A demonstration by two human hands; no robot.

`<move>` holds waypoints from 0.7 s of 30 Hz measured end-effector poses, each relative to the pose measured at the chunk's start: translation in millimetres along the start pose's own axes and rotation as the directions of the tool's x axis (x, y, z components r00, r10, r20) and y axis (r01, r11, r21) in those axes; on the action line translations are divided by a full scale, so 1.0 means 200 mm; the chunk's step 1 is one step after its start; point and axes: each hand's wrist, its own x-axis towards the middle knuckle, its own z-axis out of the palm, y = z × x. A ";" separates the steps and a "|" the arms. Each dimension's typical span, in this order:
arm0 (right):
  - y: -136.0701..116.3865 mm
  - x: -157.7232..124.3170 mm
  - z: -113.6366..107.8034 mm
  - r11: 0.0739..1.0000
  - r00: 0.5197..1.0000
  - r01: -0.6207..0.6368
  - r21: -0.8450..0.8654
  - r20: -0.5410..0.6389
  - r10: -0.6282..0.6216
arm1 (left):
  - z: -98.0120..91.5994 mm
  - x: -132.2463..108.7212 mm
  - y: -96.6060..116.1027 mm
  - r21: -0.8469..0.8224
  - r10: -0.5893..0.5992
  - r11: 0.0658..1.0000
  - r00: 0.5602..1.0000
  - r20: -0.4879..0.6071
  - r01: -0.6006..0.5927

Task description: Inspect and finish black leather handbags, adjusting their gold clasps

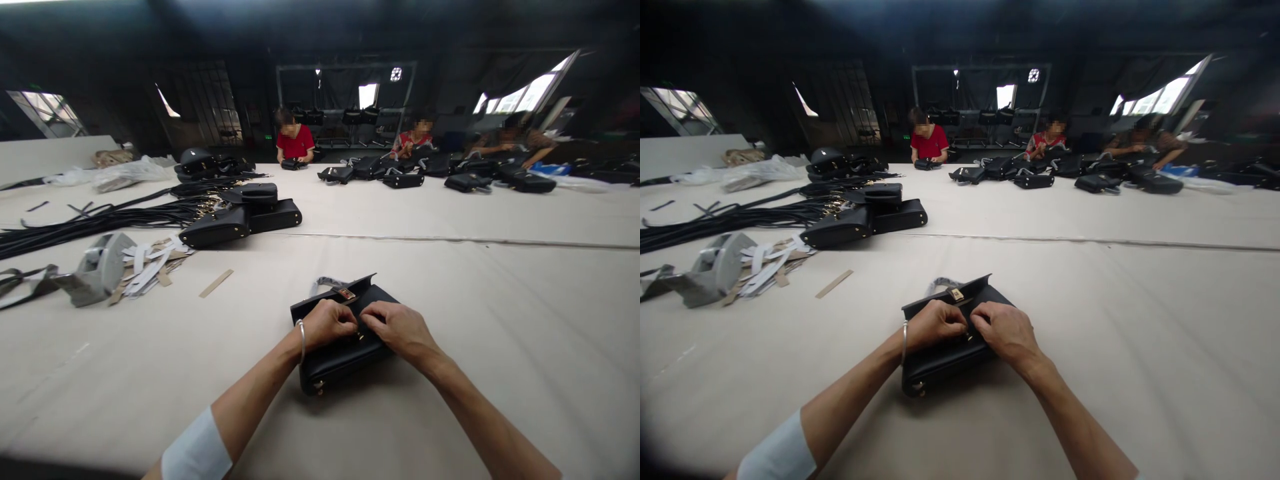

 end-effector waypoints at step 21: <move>-0.02 -0.01 -0.01 1.000 1.000 -0.021 -0.006 0.005 0.021 | 0.01 0.01 -0.02 -0.083 -0.014 0.996 0.999 0.032 0.017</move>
